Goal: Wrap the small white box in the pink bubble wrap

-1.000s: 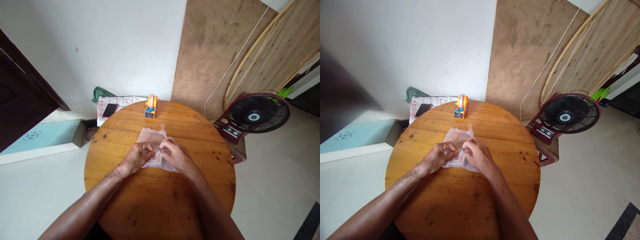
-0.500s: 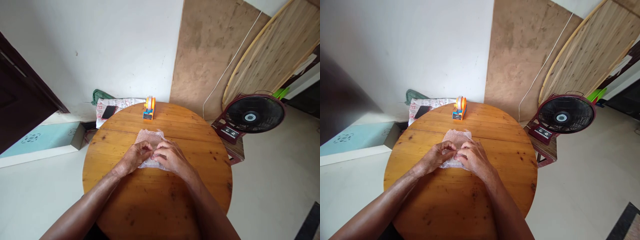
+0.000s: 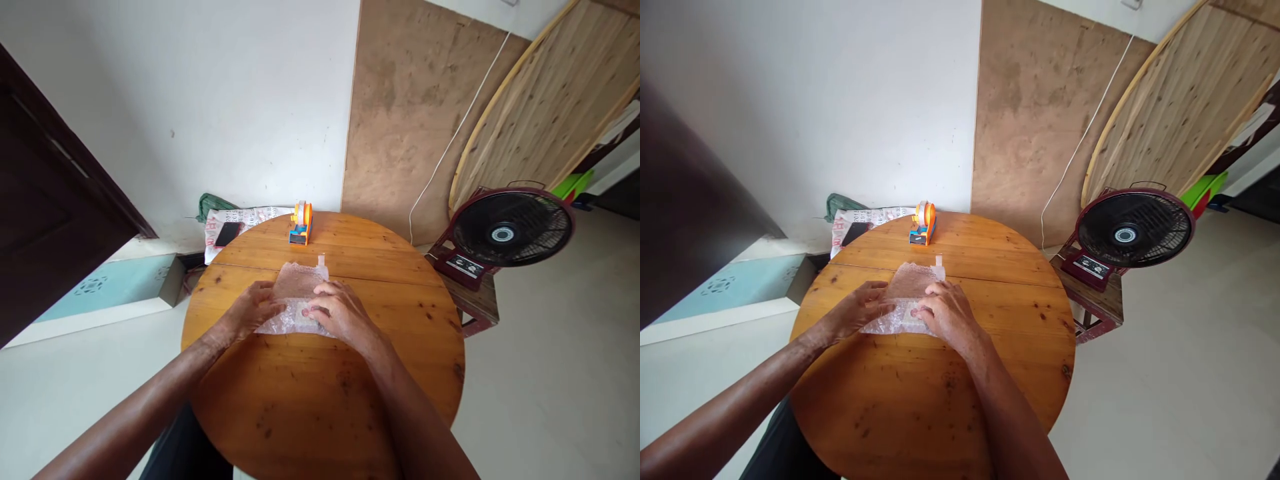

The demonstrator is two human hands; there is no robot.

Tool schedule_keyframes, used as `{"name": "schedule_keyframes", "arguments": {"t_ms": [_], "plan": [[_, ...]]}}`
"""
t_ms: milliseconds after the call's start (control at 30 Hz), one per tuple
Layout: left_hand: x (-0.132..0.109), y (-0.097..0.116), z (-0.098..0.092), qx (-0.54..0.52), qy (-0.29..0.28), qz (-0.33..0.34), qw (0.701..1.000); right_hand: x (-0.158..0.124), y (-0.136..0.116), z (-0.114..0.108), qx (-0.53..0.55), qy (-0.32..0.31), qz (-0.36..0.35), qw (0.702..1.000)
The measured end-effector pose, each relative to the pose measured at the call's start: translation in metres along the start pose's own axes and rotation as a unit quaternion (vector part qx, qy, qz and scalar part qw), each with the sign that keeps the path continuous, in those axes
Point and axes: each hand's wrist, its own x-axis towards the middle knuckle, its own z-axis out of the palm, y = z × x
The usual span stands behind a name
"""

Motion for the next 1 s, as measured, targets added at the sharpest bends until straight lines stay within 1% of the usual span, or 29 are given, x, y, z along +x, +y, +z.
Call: {"name": "schedule_keyframes", "arguments": {"t_ms": [67,133,200,300,333,400,467,533,667,767,900,933,1000], "plan": [[0.000,0.005,0.000,-0.002,0.004,-0.017,1.000,0.000,-0.001,0.000,-0.010,-0.001,-0.001,1.000],[-0.001,0.010,-0.003,0.026,-0.001,-0.045,0.999,0.000,-0.003,0.000,-0.016,-0.004,-0.002,1.000],[-0.004,0.014,-0.009,0.021,-0.040,-0.097,0.994,-0.001,-0.005,-0.002,-0.022,-0.008,-0.003,1.000],[-0.010,0.020,-0.018,-0.046,-0.121,-0.182,0.975,-0.001,-0.007,-0.004,-0.033,-0.015,-0.004,0.999],[-0.012,0.020,-0.020,-0.065,-0.136,-0.200,0.968,-0.001,-0.008,-0.005,-0.035,-0.017,-0.004,0.999],[-0.013,0.019,-0.020,-0.089,-0.139,-0.217,0.962,-0.001,-0.009,-0.007,-0.036,-0.019,-0.003,0.999],[-0.010,0.015,-0.015,-0.103,-0.132,-0.217,0.962,-0.001,-0.010,-0.007,-0.035,-0.020,0.000,0.999],[-0.006,0.009,-0.007,-0.104,-0.129,-0.207,0.964,-0.001,-0.011,-0.007,-0.034,-0.022,0.003,0.999],[0.002,0.003,0.011,-0.034,-0.107,-0.183,0.977,-0.001,-0.012,-0.006,-0.037,-0.022,0.005,0.999],[0.004,0.005,0.017,0.013,-0.078,-0.159,0.984,-0.001,-0.012,-0.005,-0.041,-0.025,0.001,0.999],[0.004,0.015,0.020,0.048,-0.026,-0.095,0.994,-0.001,-0.011,-0.003,-0.042,-0.021,-0.003,0.999],[0.004,0.018,0.021,0.050,-0.017,-0.082,0.995,-0.001,-0.010,-0.003,-0.042,-0.020,-0.003,0.999],[0.002,0.021,0.024,0.028,-0.006,-0.078,0.997,-0.001,-0.010,-0.003,-0.042,-0.020,-0.002,0.999]]}}
